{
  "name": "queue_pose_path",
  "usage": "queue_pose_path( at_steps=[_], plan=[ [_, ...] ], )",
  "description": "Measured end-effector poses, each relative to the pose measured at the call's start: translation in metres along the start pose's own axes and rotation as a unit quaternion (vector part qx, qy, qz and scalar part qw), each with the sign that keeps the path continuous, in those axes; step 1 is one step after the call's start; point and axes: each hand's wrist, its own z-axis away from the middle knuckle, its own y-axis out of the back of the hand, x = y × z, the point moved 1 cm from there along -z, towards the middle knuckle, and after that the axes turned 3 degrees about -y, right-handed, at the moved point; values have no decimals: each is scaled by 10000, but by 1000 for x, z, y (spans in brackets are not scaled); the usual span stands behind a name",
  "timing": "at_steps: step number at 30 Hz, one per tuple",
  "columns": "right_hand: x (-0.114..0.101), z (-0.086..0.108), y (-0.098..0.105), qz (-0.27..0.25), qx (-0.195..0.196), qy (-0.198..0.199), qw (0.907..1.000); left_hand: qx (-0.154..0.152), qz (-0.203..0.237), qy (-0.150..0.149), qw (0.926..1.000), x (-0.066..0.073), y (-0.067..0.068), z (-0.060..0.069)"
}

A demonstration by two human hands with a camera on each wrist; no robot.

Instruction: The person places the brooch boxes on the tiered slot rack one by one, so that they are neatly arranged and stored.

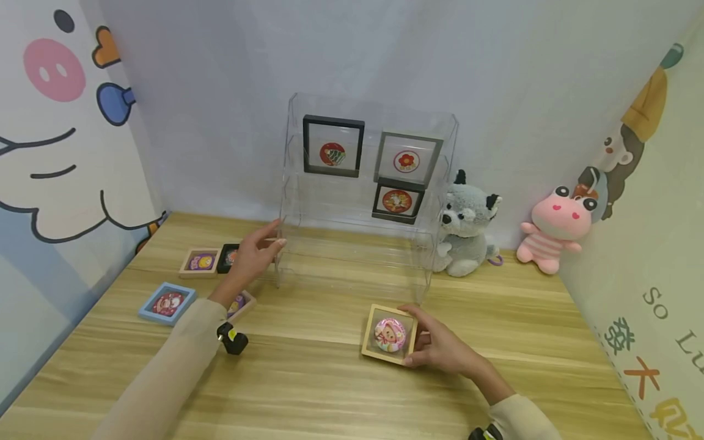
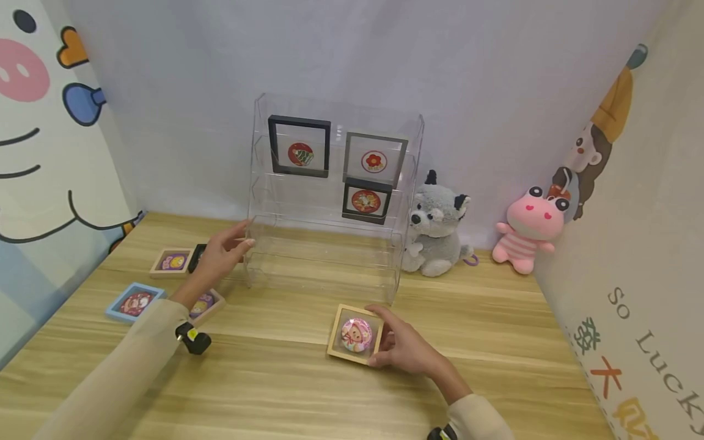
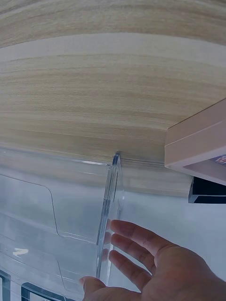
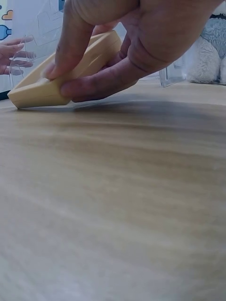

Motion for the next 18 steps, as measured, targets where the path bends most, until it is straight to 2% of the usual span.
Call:
queue_pose_path(
  at_steps=[6,13,18],
  plan=[
    [-4,-2,0,67,2,159,9999,-1,51,-56,10000,-1,0,-1],
    [-16,-5,1,883,258,345,9952,-10,86,-74,9999,0,1,-1],
    [-27,-10,2,1101,394,350,9925,-20,37,-67,10000,0,1,1]
  ],
)
